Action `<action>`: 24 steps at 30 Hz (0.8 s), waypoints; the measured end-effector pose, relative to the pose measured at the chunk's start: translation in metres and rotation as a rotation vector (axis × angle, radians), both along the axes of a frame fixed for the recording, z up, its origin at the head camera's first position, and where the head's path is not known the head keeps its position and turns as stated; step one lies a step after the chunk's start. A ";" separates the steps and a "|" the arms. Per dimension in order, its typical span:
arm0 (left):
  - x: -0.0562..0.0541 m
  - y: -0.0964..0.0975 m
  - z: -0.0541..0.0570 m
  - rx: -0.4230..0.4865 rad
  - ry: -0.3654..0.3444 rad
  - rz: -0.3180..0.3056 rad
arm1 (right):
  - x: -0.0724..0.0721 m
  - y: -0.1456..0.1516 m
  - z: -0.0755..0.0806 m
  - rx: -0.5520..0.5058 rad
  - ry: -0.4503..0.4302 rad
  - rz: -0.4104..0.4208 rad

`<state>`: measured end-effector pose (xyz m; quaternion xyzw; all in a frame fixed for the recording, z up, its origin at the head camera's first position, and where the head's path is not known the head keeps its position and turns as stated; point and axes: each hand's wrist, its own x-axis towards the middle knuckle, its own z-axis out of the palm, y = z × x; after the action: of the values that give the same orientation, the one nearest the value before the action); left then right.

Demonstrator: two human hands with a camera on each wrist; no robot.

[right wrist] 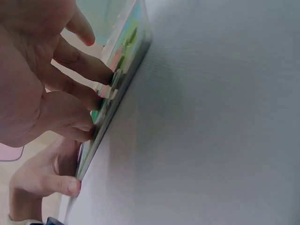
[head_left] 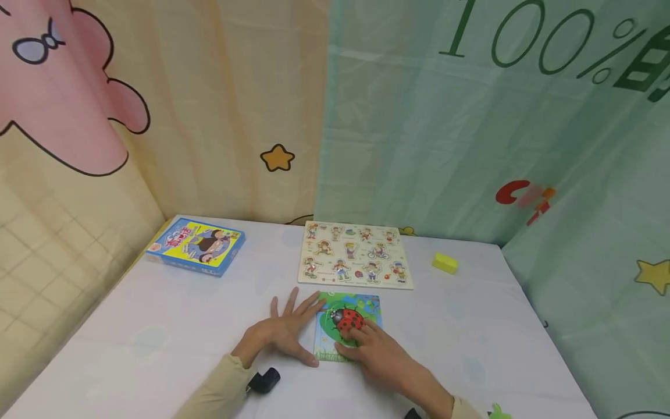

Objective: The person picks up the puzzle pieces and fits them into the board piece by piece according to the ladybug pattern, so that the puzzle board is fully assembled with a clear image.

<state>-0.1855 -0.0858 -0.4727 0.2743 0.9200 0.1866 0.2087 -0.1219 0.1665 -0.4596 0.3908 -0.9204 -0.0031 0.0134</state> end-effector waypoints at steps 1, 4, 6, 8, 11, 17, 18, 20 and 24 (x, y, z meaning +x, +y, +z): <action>0.000 0.000 -0.001 -0.002 0.001 0.002 | 0.002 0.002 0.000 0.000 -0.009 0.006; -0.001 0.000 -0.002 -0.001 0.001 0.005 | 0.004 0.010 -0.001 -0.075 -0.114 0.007; -0.001 0.000 -0.002 0.003 0.000 0.004 | 0.003 0.017 -0.002 -0.154 -0.212 0.005; -0.001 0.000 -0.002 0.009 0.002 0.005 | -0.001 0.024 -0.002 -0.243 -0.346 -0.009; -0.002 -0.001 -0.003 0.011 0.008 0.009 | -0.007 0.033 -0.003 -0.346 -0.481 0.001; -0.003 -0.003 -0.002 0.008 0.004 0.008 | -0.006 0.045 -0.001 -0.422 -0.506 0.020; -0.003 -0.003 -0.002 0.013 0.001 0.006 | -0.003 0.047 0.001 -0.434 -0.491 0.009; -0.002 -0.003 -0.001 0.020 -0.003 0.002 | 0.004 0.055 0.005 -0.451 -0.450 -0.034; -0.002 -0.002 -0.001 0.027 -0.007 -0.003 | 0.023 0.075 0.014 -0.452 -0.401 -0.181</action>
<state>-0.1871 -0.0874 -0.4736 0.2780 0.9162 0.1998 0.2084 -0.0993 0.2410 -0.4457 0.2873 -0.9130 0.2778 -0.0822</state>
